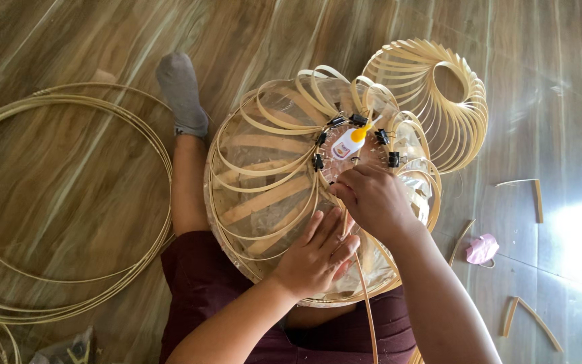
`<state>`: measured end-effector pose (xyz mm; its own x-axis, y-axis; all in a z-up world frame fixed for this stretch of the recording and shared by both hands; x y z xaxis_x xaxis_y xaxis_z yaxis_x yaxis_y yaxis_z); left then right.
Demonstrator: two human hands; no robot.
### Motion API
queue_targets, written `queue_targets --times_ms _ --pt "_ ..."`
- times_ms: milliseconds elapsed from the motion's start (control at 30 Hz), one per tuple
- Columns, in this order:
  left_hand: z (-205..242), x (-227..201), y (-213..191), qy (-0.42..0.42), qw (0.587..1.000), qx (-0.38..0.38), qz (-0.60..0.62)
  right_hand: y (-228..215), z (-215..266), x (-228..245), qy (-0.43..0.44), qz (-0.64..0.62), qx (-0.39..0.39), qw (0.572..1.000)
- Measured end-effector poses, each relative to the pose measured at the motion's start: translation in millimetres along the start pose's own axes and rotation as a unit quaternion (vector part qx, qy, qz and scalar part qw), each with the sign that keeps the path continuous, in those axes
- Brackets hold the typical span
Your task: The person constructs a bamboo lampshade by applying glue to the ends of bamboo strips and inserting them into clips on a wooden frame.
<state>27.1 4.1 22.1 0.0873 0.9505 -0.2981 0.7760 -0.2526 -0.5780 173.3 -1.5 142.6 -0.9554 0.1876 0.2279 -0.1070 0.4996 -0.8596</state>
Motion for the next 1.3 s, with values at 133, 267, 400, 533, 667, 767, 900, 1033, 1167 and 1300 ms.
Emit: queue_targets --times_ms 133,267,400,533,667,767,900,1033,1167,1300 --pt "3 1 3 -0.002 1.000 -0.008 0.016 5 -7 6 -0.036 0.074 0.038 0.996" --pt "4 0 7 -0.008 1.000 0.002 0.022 11 -15 9 -0.017 0.160 0.126 0.979" --pt "4 1 6 -0.005 1.000 -0.006 0.021 12 -21 13 0.025 0.201 0.185 0.962" --pt "5 1 8 -0.008 1.000 0.007 0.029 9 -23 17 0.037 0.210 0.197 0.957" --pt "7 1 10 -0.009 0.999 -0.005 0.038 10 -26 18 0.049 0.226 0.221 0.947" --pt "8 1 11 -0.009 0.999 -0.013 0.038 10 -26 18 0.057 0.221 0.213 0.950" --pt "8 1 10 -0.008 0.999 -0.011 0.031 1 -19 16 0.105 0.137 0.145 0.974" --pt "8 1 10 -0.008 1.000 0.011 0.019 -23 18 8 0.200 0.000 0.046 0.979" --pt "12 3 2 0.019 1.000 -0.009 0.013 -40 90 9 0.240 -0.084 -0.014 0.967" --pt "18 3 -7 0.059 0.996 -0.068 0.017 -32 193 15 0.377 -0.200 0.043 0.903"
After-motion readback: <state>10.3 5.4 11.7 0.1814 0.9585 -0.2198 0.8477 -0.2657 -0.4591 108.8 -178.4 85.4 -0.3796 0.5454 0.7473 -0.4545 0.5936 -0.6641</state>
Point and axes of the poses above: each hand's wrist, its own z-axis away from the middle knuckle, its own y-axis out of the palm, x = y × z, the point moved 3 cm from there along -z, towards the middle knuckle, and after that the axes turned 15 degrees about -x, right-handed, at the moved point
